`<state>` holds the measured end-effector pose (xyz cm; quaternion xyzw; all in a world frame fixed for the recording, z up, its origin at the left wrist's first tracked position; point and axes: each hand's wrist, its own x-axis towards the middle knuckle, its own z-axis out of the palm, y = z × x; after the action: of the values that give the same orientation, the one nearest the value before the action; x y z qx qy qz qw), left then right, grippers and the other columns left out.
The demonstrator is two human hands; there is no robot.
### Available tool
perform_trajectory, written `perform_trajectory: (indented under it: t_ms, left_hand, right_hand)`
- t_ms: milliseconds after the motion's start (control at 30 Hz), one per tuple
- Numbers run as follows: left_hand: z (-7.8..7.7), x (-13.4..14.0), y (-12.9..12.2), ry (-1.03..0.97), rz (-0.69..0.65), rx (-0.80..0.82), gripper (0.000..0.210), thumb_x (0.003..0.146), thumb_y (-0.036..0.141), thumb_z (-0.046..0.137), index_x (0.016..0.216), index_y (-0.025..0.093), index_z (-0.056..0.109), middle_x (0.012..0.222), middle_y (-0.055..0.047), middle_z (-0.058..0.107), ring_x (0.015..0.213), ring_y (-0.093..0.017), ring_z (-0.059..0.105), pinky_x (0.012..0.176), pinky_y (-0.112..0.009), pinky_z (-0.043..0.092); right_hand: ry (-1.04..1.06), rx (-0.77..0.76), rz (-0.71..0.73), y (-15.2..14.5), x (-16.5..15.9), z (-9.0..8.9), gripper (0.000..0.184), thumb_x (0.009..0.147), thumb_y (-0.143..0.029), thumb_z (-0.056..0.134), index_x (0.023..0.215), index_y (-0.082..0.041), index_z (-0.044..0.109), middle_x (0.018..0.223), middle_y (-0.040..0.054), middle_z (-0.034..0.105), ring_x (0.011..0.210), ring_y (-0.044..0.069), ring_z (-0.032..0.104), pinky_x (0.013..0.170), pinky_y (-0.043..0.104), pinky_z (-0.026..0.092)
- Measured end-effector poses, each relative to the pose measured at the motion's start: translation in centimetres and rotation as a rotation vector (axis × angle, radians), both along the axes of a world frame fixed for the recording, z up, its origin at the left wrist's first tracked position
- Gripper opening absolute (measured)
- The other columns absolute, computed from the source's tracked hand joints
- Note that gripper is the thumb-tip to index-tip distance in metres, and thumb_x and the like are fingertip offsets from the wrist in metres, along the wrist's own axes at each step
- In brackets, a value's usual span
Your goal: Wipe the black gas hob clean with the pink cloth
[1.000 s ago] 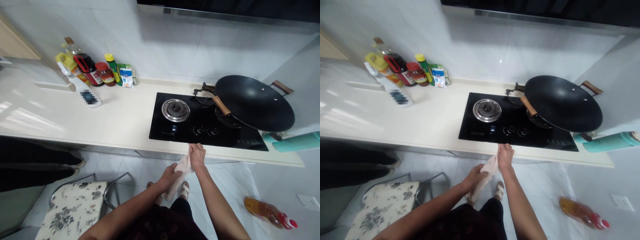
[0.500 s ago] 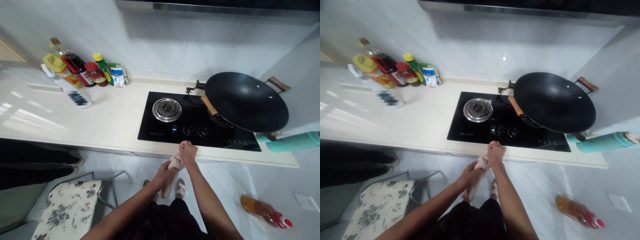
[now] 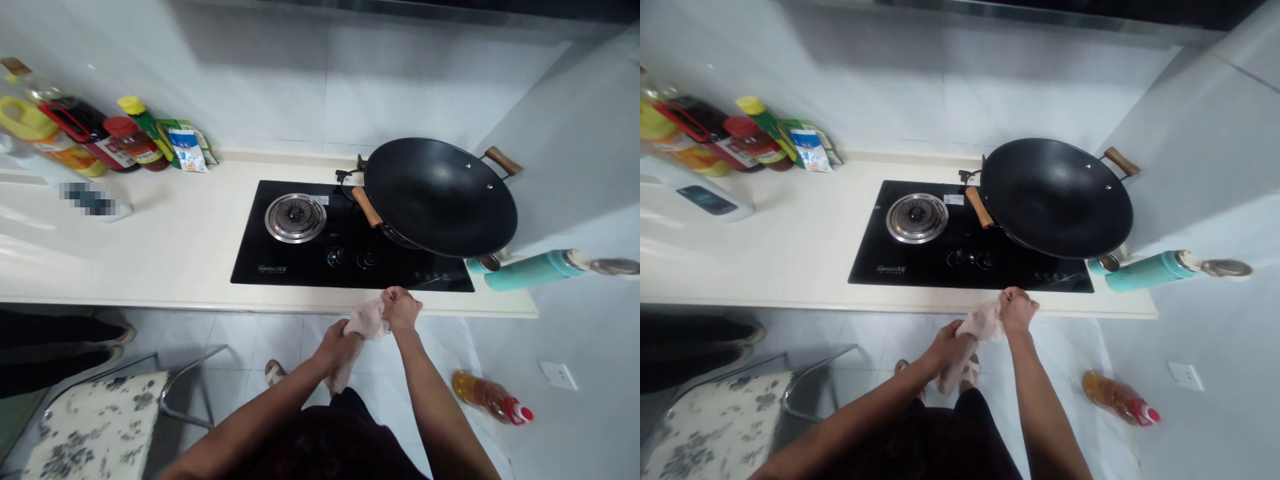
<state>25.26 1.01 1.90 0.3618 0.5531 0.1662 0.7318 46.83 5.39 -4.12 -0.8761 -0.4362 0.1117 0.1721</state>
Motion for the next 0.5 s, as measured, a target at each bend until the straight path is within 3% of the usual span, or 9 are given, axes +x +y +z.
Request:
perform_trajectory:
  t_ms: [233, 367, 500]
  left_hand:
    - [0.5, 5.1, 0.7, 0.023, -0.184, 0.122, 0.037, 0.077, 0.029, 0.074, 0.113, 0.017, 0.076, 0.107, -0.008, 0.080, 0.101, -0.027, 0.070, 0.090, -0.037, 0.055]
    - [0.9, 6.0, 1.4, 0.004, -0.239, 0.133, 0.042, 0.078, 0.029, 0.073, 0.118, 0.017, 0.076, 0.110, -0.010, 0.080, 0.101, -0.028, 0.070, 0.090, -0.037, 0.055]
    - [0.3, 4.1, 2.1, 0.008, -0.205, 0.102, 0.042, 0.081, 0.032, 0.072, 0.120, 0.017, 0.075, 0.112, -0.010, 0.080, 0.102, -0.027, 0.071, 0.088, -0.037, 0.056]
  right_hand:
    - [-0.105, -0.127, -0.196, -1.4, 8.9, 0.7, 0.024, 0.095, -0.035, 0.057, 0.097, -0.020, 0.076, 0.100, 0.0087, 0.078, 0.089, 0.024, 0.065, 0.087, 0.039, 0.034]
    - [-0.106, -0.184, -0.274, -1.4, 9.8, 1.2, 0.024, 0.095, -0.035, 0.059, 0.102, -0.020, 0.078, 0.098, 0.0105, 0.078, 0.088, 0.026, 0.068, 0.087, 0.041, 0.040]
    - [-0.099, -0.225, -0.270, -0.7, 8.8, 1.4, 0.021, 0.095, -0.028, 0.058, 0.094, -0.020, 0.077, 0.092, 0.0106, 0.076, 0.085, 0.026, 0.068, 0.085, 0.041, 0.041]
